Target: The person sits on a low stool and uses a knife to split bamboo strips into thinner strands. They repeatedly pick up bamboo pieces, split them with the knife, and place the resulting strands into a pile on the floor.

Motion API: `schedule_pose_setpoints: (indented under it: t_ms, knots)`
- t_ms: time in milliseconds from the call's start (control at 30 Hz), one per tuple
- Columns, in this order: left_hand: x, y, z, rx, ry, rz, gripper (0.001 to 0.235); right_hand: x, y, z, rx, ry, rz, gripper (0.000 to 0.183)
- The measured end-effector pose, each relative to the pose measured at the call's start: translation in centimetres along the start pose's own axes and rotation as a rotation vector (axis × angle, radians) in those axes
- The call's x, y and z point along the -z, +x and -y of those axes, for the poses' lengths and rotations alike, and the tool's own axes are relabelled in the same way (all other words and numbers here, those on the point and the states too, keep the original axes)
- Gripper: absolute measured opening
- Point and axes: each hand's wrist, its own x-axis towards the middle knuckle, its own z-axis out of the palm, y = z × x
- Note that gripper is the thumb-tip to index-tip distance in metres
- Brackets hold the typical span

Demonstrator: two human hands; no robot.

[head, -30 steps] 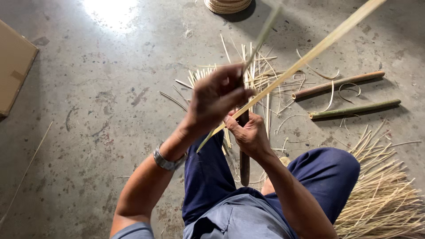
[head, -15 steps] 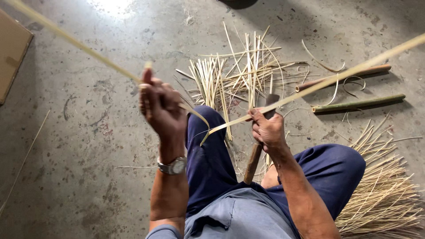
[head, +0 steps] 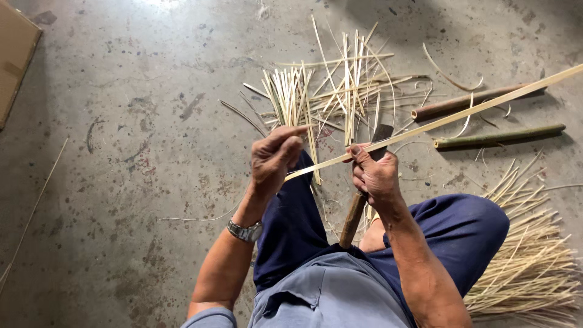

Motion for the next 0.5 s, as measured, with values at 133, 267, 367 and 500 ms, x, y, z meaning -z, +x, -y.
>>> schedule_pose_setpoints:
  t_ms: [133,267,367,500]
  knots:
    - [1.3,-0.8,1.3,-0.12,-0.284,-0.133,0.032,1.7,0.0,-0.3,-0.048,0.015,-0.091,0.017]
    - [2.3,-1.3,1.3,-0.17,-0.326,-0.159,0.036,3.6,0.0,-0.9,-0.082,0.018,-0.146,0.016]
    - [3.0,-1.7,0.7,-0.175,-0.307,-0.191,0.037,4.4,-0.1,-1.3,-0.094,0.014,-0.184,0.017]
    - [3.4,-1.6,0.8,-0.157,-0.237,-0.181,0.039,4.2,0.0,-1.8,-0.123,-0.002,-0.22,0.016]
